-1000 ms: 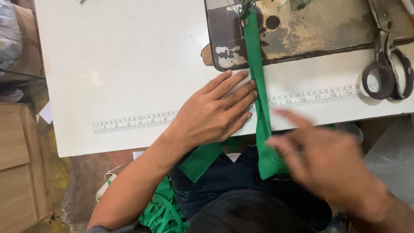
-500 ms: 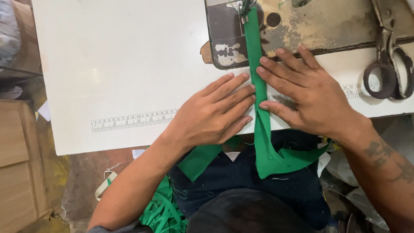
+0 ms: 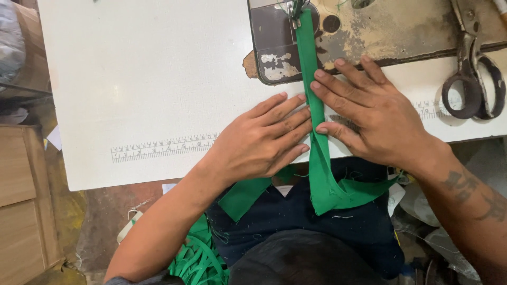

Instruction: Aligning and sewing green fabric strips using an industrial sewing machine and trimming with scissors.

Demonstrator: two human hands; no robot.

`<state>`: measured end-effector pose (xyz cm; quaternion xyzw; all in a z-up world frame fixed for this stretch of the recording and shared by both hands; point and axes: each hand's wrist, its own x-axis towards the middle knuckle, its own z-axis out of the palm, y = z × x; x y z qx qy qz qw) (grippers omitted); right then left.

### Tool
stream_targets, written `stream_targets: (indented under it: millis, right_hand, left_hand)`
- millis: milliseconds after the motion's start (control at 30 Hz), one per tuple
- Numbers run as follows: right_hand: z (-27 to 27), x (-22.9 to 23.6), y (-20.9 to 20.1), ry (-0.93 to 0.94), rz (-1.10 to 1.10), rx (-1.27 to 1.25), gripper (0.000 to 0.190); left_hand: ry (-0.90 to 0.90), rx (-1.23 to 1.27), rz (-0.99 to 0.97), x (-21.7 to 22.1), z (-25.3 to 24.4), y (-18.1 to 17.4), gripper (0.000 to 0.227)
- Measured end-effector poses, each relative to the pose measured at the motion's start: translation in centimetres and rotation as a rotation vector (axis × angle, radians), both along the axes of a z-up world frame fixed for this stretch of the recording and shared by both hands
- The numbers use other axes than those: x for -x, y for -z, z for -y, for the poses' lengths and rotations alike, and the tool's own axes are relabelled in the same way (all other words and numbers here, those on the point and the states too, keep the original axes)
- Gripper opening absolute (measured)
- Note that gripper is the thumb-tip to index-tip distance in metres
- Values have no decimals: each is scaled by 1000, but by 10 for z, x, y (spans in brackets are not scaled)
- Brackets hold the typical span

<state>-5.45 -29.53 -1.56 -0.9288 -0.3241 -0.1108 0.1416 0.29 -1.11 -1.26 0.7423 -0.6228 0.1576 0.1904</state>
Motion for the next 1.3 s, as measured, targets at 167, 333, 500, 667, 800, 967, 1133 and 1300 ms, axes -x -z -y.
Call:
stream_targets:
  millis: [167,333,500,667,800,967,1133,1300]
  right_hand:
    - [-1,2,-1,-4,29,4,69]
    - [-2,2,-1,6,30,28,77]
    - [-6,5,-5,5,22,50,80]
    - [-1,3,-7,2,3,52,84]
    - [5,-13,-10,-15,-18,129,90]
    - [12,-39,-11,-25,-4,147,83]
    - [18,-57,-7,16,119,176,84]
    - [11,-65,-9,52,105,149,74]
  left_hand:
    - [16,-41,-17,0,-2,-1,47]
    - [28,-25,-61,-5,-2,-9,44]
    - [41,-41,-91,-2,-4,-13,53]
    - [75,-79,-97,-11,-5,-17,52]
    - [81,-136,-91,-32,-4,-16,54]
    - [118,-103,-124,-60,-3,-18,49]
    - [83,-100,-106,-76,-2,-13,48]
    - [41,-77,-104,-82,1,-9,50]
